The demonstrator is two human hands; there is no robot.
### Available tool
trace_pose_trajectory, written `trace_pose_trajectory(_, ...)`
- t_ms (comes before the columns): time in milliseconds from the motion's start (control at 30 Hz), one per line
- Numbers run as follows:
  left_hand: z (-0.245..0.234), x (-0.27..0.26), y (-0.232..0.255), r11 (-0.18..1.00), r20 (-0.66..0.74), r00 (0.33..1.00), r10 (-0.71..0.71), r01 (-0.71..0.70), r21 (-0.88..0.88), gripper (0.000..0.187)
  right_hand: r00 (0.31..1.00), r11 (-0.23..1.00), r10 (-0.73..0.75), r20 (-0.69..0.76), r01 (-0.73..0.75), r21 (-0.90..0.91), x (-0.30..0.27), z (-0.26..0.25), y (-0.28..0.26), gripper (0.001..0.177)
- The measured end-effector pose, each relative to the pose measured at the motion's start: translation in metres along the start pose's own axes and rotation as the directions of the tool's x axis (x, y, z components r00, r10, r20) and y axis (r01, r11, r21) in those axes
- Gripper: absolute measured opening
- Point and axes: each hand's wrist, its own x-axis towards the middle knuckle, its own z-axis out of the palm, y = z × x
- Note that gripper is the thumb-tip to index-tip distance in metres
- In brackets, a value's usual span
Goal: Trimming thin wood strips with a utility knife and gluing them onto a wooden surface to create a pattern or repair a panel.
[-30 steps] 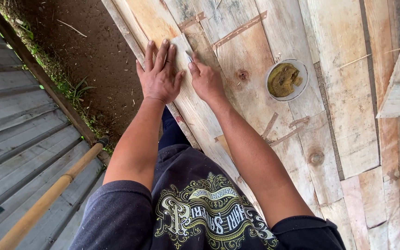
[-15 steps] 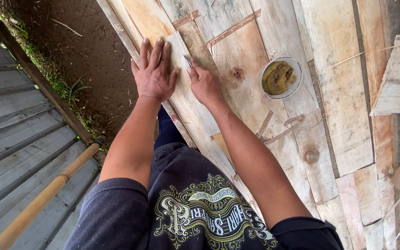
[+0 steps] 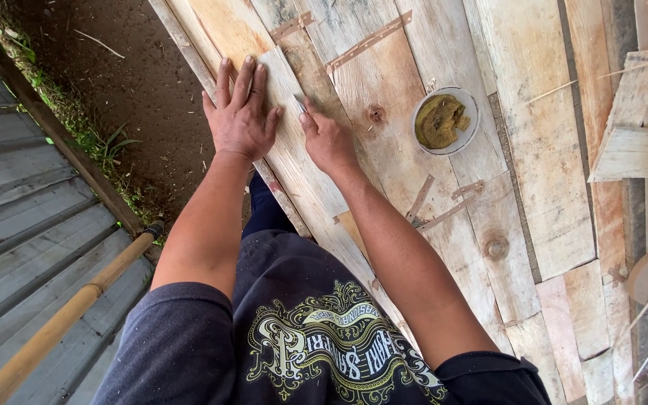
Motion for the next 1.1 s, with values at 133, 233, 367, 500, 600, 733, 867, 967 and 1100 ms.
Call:
trace_pose_trajectory(133,-0.003,0.000,0.000,1.000,0.003,1.000,-0.002,0.002,0.010,0.077,0.999,1.000,-0.031,-0.037,0.031,0.006,-0.003,-0.001,0.001,0.048)
trace_pose_trajectory(233,-0.001,-0.001,0.000,1.000,-0.002,1.000,0.000,0.000,-0.016,0.077,0.999,0.999,-0.040,-0.019,0.040,-0.006,-0.006,0.000,0.006,0.046)
trace_pose_trajectory(367,-0.003,-0.001,0.001,1.000,0.013,1.000,-0.004,0.004,-0.013,0.078,0.997,0.998,-0.058,-0.048,0.057,-0.009,-0.006,0.001,0.007,0.045)
trace_pose_trajectory(500,-0.005,0.000,0.002,1.000,0.028,1.000,-0.013,0.013,-0.009,0.078,0.999,1.000,-0.010,-0.046,0.010,-0.009,-0.007,0.005,0.009,0.054)
trace_pose_trajectory(600,-0.003,0.000,0.001,1.000,0.028,1.000,-0.010,0.011,-0.018,0.078,1.000,1.000,-0.003,-0.014,0.002,-0.025,-0.007,0.005,0.012,0.054)
trace_pose_trajectory(733,-0.005,-0.001,0.002,1.000,0.006,1.000,-0.006,0.006,-0.022,0.077,0.998,0.997,0.062,0.020,-0.061,-0.042,-0.010,0.002,0.013,0.056)
trace_pose_trajectory(867,-0.005,0.000,0.004,1.000,0.035,0.999,-0.019,0.019,0.006,0.078,0.998,0.998,-0.057,-0.034,0.056,-0.018,-0.014,0.004,0.018,0.048)
trace_pose_trajectory(967,-0.005,-0.001,0.005,1.000,0.048,0.998,-0.030,0.030,0.004,0.078,0.992,0.994,-0.112,-0.062,0.111,-0.014,-0.017,0.006,0.023,0.046)
trace_pose_trajectory(1100,-0.002,-0.002,0.004,1.000,0.017,1.000,-0.022,0.022,-0.016,0.078,1.000,0.999,0.020,0.019,-0.019,-0.041,-0.024,-0.003,0.017,0.053)
